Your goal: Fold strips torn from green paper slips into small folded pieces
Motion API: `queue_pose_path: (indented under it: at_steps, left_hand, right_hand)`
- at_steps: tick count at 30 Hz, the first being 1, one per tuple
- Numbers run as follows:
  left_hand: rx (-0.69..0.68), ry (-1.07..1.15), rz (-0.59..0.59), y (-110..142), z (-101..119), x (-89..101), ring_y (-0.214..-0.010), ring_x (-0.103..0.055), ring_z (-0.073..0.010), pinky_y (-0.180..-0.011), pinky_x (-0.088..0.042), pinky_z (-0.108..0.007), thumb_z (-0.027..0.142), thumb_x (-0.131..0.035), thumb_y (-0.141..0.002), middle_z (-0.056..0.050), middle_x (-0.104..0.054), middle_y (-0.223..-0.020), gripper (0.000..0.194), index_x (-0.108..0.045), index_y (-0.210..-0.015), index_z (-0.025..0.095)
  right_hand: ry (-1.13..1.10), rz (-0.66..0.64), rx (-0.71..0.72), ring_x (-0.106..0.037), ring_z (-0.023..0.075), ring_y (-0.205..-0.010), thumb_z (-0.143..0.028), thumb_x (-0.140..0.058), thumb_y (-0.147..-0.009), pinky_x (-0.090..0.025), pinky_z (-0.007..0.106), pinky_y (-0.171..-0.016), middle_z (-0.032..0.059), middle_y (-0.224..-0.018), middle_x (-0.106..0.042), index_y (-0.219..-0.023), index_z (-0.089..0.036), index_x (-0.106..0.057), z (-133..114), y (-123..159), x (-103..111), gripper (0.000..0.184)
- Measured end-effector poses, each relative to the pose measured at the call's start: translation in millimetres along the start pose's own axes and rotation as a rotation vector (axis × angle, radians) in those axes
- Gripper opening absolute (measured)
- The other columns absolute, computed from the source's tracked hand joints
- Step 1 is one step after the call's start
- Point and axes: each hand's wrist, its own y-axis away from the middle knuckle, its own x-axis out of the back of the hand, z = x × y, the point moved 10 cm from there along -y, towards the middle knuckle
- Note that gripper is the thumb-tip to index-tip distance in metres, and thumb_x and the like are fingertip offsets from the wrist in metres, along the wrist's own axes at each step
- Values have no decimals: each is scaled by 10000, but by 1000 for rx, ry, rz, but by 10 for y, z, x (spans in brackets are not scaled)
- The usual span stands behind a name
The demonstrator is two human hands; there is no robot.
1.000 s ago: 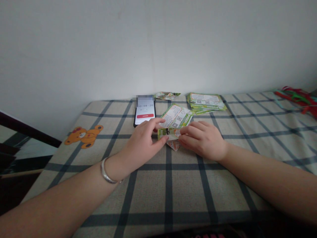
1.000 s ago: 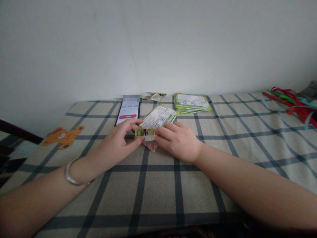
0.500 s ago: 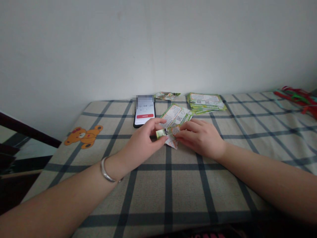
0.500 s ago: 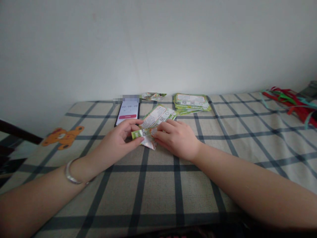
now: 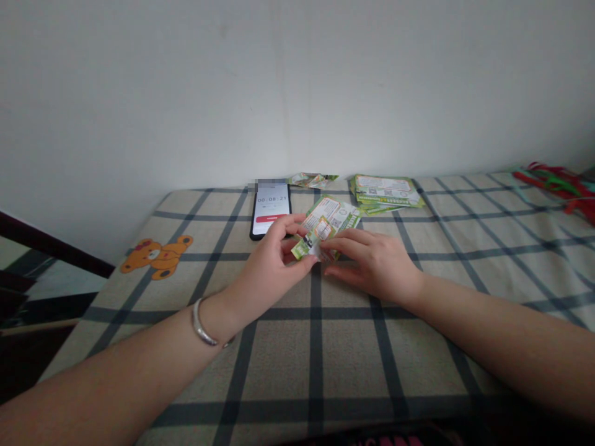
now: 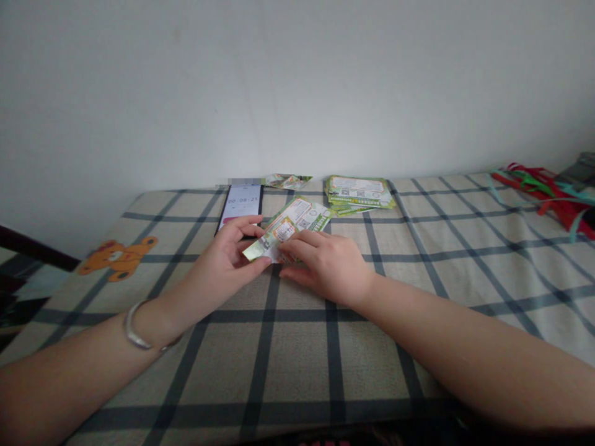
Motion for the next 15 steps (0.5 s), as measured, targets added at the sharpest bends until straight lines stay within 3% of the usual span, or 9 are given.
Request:
queue_pose_path:
  at_steps: [5, 15]
  left_hand:
    - [2, -4, 7, 25, 39, -20, -972, -641, -144, -824, -576, -289, 102, -647, -754, -89, -494, -1261, 727, -297, -1375, 243]
    - [9, 81, -101, 70, 83, -123, -1122, -588, -194, -993, -518, -392, 160, -635, -773, -111, -403, -1415, 728, -296, -1409, 265]
  right_hand:
    - [5, 10, 14, -655, 178, -864, -405, -591, -895, -449, 280, -667, 28, -1076, -681, -1144, -231, -622, -23, -7, -7, 306]
    - [93, 88, -12, -637, 153, -778, -386, -558, -915, -401, 270, -616, 18, -953, -698, -1058, -232, -655, 27, -10, 67, 231]
